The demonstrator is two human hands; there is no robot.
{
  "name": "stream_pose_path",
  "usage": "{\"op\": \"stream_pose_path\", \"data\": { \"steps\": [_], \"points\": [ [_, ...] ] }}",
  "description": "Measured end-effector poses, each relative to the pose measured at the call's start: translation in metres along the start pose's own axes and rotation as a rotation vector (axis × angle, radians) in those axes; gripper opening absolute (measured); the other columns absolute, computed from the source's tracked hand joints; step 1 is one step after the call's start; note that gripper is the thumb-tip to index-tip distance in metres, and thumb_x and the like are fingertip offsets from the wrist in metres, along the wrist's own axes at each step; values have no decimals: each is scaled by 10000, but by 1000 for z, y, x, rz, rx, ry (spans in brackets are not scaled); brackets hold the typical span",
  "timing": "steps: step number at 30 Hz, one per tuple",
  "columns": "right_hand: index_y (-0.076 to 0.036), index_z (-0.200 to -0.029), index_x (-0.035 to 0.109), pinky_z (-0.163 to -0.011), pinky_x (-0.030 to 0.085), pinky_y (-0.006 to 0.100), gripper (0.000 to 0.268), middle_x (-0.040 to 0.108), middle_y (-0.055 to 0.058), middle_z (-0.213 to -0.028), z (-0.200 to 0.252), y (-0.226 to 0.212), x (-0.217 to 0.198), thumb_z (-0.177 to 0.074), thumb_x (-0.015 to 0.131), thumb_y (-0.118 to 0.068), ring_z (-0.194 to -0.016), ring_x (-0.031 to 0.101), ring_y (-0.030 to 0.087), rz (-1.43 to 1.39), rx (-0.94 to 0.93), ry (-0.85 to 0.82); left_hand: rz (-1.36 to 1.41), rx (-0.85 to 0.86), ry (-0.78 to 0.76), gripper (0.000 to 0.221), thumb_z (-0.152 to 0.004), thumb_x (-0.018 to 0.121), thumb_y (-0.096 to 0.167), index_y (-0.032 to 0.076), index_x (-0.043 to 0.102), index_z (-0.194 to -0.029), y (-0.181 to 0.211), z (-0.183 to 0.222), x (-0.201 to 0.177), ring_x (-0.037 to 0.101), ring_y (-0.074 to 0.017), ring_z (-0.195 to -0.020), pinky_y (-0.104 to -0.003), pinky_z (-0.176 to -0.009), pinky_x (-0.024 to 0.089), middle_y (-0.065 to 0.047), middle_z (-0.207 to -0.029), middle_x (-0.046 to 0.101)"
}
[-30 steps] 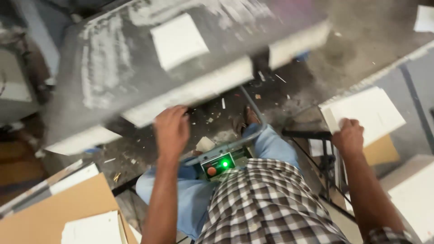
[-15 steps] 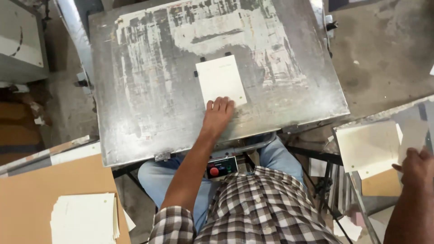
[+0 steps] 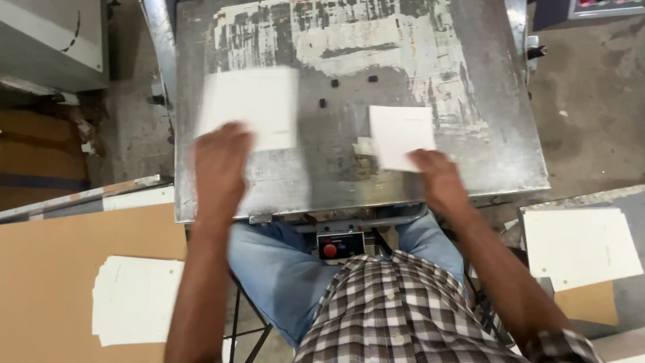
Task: The recorder is placing individual sheets of paper onto a industrial printing or stamping machine, which then stamps or processes the paper and slides it back.
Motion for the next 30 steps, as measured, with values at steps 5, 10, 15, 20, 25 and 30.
{"op": "stream_pose_path", "data": {
  "steps": [5, 10, 15, 20, 25, 30],
  "points": [
    [-82, -1374, 614, -1021, 433, 540, 571, 583, 114, -1411, -35, -30, 59, -809, 560, -14, -1306, 520, 332, 150, -61, -170, -432, -281, 111, 223, -943, 533, -150, -36, 619, -1114, -75, 159, -99, 651, -367, -1226, -477, -1018, 477, -182, -1210, 684],
    [-77, -1382, 615, -1032, 437, 532, 520, 570, 102, -1442, -58, -33, 79, -872, 549, 1, -1322, 514, 321, 211, -106, -195, -955, -703, -92, 285, -916, 489, -124, 24, 602, -1132, -115, 369, -112, 639, -299, -1236, -443, -929, 432, -121, -1272, 711],
    [-80, -1372, 619, -1032, 433, 538, 483, 575, 105, -1435, -80, -40, 82, -893, 573, -39, -1323, 514, 327, 205, -131, -194, -641, -1267, -391, 293, -984, 543, 21, 34, 588, -1273, -136, 526, -55, 630, -389, -1172, -581, -845, 481, -140, -1255, 696],
    [-77, -1356, 631, -1032, 427, 541, 482, 580, 107, -1425, -89, -40, 85, -879, 571, -42, -1315, 513, 330, 188, -134, -182, -627, -1260, -363, 511, -894, 583, 95, 4, 567, -1397, -111, 535, -26, 527, -413, -1340, -638, -913, 420, -200, -1476, 565],
    [-79, -1347, 638, -1037, 427, 540, 459, 588, 101, -1417, -91, -34, 93, -899, 552, -26, -1311, 520, 318, 164, -117, -189, -665, -1158, -233, 491, -905, 588, 132, 8, 530, -1377, -65, 512, -14, 512, -400, -1404, -583, -1039, 380, -210, -1545, 511],
    [-112, -1384, 629, -1022, 422, 551, 483, 582, 86, -1470, -86, -24, 108, -906, 582, -60, -1351, 509, 293, 209, -113, -217, -646, -1094, -245, 549, -879, 595, 112, 98, 544, -1425, -18, 486, 14, 538, -355, -1378, -535, -1036, 393, -152, -1579, 535]
  ]
}}
Point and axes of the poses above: each hand's wrist, its own z-axis away from the middle knuckle, its own x-axis out of the palm, y = z × x, the point moved 8 cm from there along -z, towards the middle knuckle
